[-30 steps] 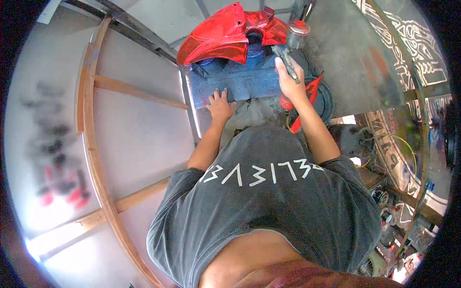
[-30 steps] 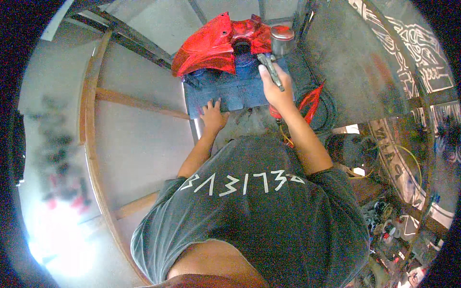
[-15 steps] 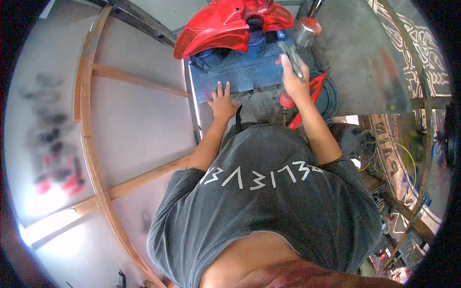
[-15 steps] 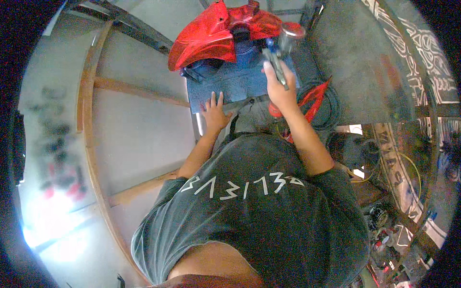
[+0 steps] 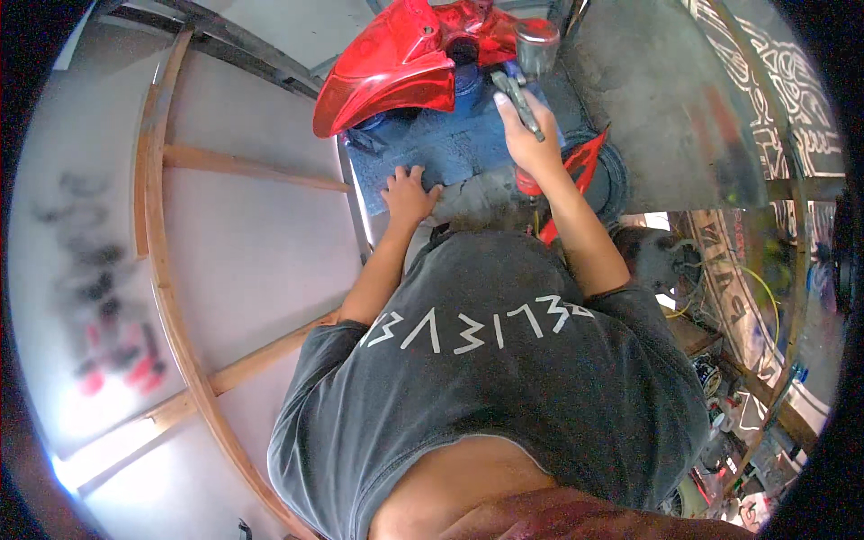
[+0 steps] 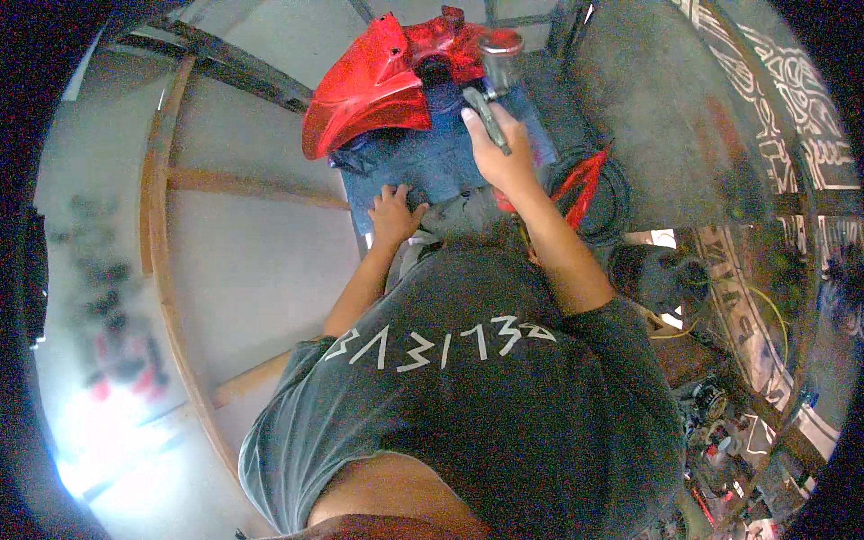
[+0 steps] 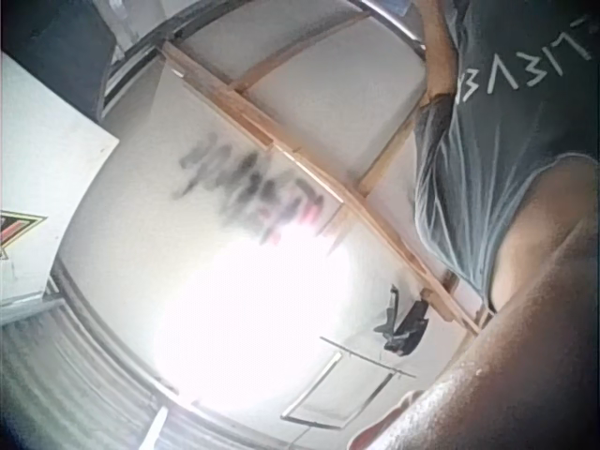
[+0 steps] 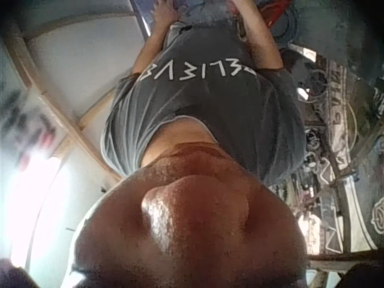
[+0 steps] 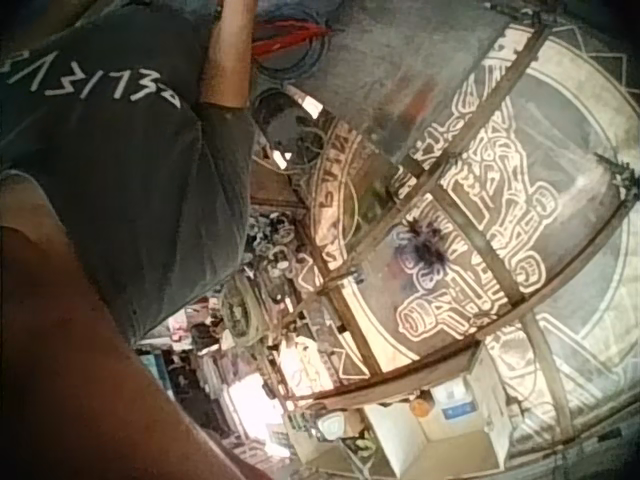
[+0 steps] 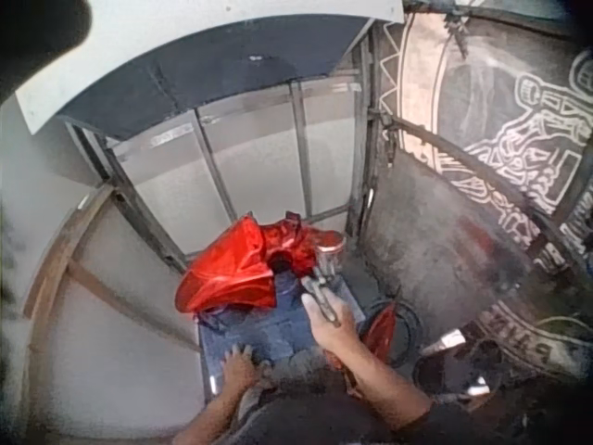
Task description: The person rubs a red fairing with a sanding block, wipes the fairing and another red motorcycle part with a cloth, and then applies paint to the fairing using a spray gun.
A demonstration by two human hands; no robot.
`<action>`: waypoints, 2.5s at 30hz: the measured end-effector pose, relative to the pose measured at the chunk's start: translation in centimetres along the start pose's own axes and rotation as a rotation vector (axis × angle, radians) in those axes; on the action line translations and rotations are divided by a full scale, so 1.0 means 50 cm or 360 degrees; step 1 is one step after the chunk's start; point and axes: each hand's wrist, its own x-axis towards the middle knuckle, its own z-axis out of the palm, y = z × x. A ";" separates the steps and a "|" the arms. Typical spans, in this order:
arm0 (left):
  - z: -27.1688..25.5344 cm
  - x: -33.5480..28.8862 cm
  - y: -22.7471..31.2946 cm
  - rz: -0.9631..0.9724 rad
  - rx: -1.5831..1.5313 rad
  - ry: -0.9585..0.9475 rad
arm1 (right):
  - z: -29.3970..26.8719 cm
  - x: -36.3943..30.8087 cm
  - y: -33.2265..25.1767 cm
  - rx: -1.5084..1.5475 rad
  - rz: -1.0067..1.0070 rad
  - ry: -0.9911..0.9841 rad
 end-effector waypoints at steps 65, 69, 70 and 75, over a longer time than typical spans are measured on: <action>0.045 0.007 0.015 0.0193 -0.0341 0.0187 | -0.046 0.093 0.078 -0.0050 0.0010 0.0035; 0.041 0.005 0.003 0.0153 -0.0351 0.0204 | -0.069 0.090 0.110 0.0003 0.0008 0.0227; 0.039 0.005 -0.002 0.0146 -0.0347 0.0227 | -0.077 0.085 0.121 -0.0031 0.0049 0.0240; 0.048 -0.002 -0.022 0.0065 -0.0299 0.0188 | -0.083 0.044 0.078 -0.0135 0.0169 0.0244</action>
